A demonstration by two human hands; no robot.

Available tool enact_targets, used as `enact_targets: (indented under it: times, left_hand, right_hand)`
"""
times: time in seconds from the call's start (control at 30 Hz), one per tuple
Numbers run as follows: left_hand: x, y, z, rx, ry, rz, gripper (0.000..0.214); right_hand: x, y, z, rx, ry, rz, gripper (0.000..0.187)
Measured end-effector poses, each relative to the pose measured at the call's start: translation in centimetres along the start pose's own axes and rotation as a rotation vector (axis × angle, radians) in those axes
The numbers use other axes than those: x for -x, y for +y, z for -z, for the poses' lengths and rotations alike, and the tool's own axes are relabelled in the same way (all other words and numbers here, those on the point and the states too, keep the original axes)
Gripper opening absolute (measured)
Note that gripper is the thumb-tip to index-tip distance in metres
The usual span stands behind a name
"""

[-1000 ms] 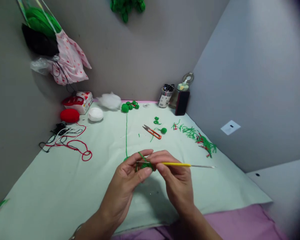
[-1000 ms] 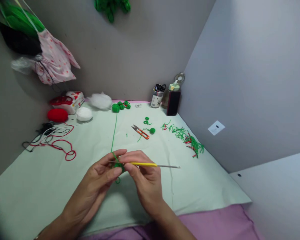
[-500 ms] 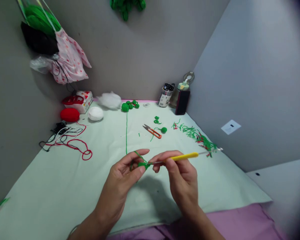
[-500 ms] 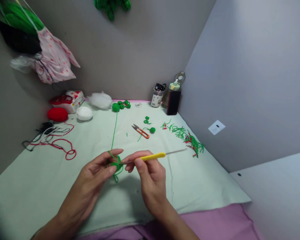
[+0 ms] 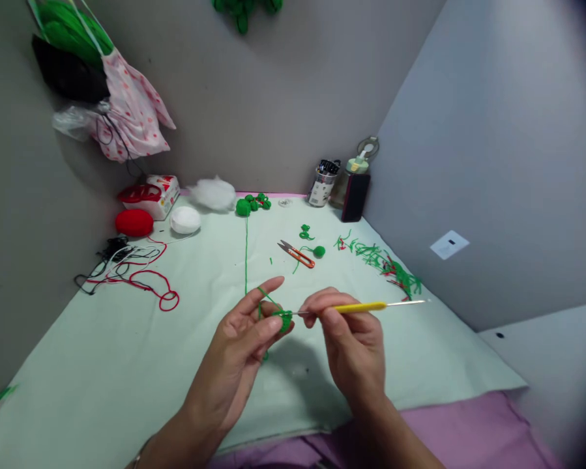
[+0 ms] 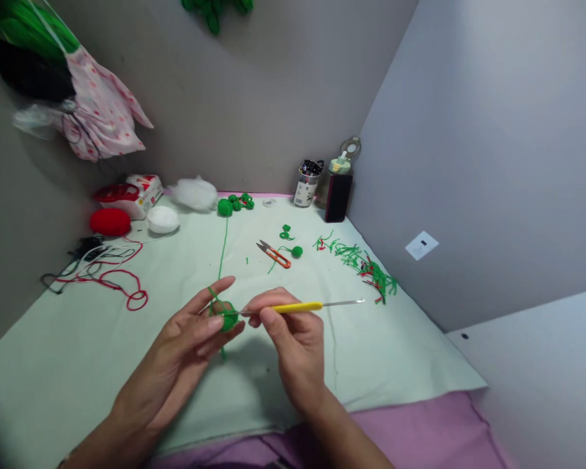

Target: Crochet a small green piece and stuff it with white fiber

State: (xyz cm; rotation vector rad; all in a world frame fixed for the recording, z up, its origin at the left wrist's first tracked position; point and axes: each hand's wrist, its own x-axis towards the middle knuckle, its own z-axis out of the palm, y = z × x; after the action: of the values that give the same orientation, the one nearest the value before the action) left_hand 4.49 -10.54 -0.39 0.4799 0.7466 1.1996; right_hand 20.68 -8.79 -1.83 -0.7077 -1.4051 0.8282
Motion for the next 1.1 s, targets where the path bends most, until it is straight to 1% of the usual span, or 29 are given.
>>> enact_targets:
  times: [0.03,0.1,0.17,0.23,0.3,0.33,0.37,0.43,0.5,0.53,0.57,0.6,0.67,0.8,0.97,1.03,1.1]
  left_hand:
    - [0.0,-0.2,0.0,-0.035,-0.007,-0.017,0.051]
    - [0.1,-0.7,0.0,-0.102,0.001,-0.050,0.052]
    - [0.1,-1.0,-0.1,-0.139,0.038,-0.093,0.051]
    - [0.0,-1.1,-0.2,-0.134,0.067,-0.119,0.052]
    - [-0.1,-0.9,-0.1,-0.088,0.048,-0.064,0.053]
    - [-0.2,-0.8,0.0,-0.050,0.032,-0.016,0.053]
    - [-0.3,-0.6,0.1,-0.009,0.022,0.034,0.052]
    - [-0.4,-0.4,0.3,0.061,0.016,0.098,0.048]
    - [-0.4,-0.2,0.3,0.082,0.020,0.079,0.045]
    - [-0.3,-0.3,0.3,0.069,0.017,0.053,0.046]
    - [-0.2,-0.4,0.3,0.043,0.010,0.023,0.046]
    - [-0.2,-0.5,0.3,0.012,0.003,-0.004,0.047]
    - [-0.1,-0.8,0.2,-0.048,-0.005,-0.034,0.047]
    - [-0.1,-1.2,0.2,-0.085,-0.020,-0.035,0.050]
    - [-0.3,-1.2,0.2,-0.100,0.031,-0.073,0.051]
    - [-0.3,-1.0,0.3,-0.101,0.034,-0.061,0.051]
    - [-0.3,-0.8,0.4,-0.079,-0.002,-0.008,0.055]
  right_hand:
    - [-0.1,0.0,-0.2,0.003,-0.027,0.001,0.019]
    - [0.1,0.0,-0.4,0.087,-0.063,0.045,0.016]
    - [0.6,0.0,-0.5,0.218,-0.070,0.134,0.021]
    - [1.2,0.0,-0.5,0.385,-0.086,0.265,0.030]
    - [1.5,0.0,-0.3,0.528,-0.112,0.370,0.036]
    - [1.5,0.1,-0.2,0.545,-0.110,0.381,0.037]
    - [1.4,0.1,0.0,0.514,-0.089,0.349,0.035]
    - [1.0,0.3,0.2,0.325,-0.009,0.194,0.027]
    - [0.6,0.5,0.2,0.094,0.056,0.017,0.018]
    - [0.5,0.6,0.2,0.004,0.062,-0.051,0.017]
    - [0.4,0.7,0.1,-0.055,0.050,-0.087,0.016]
    - [0.3,0.8,0.0,-0.079,0.029,-0.102,0.016]
    - [0.3,0.9,-0.2,-0.054,-0.007,-0.087,0.015]
    - [0.5,0.7,-0.5,-0.014,-0.004,-0.052,0.014]
    - [0.8,0.2,-0.7,0.028,-0.011,0.012,0.014]
    - [0.9,0.2,-0.7,0.038,-0.009,0.020,0.015]
    - [0.8,0.4,-0.5,-0.010,0.019,-0.017,0.014]
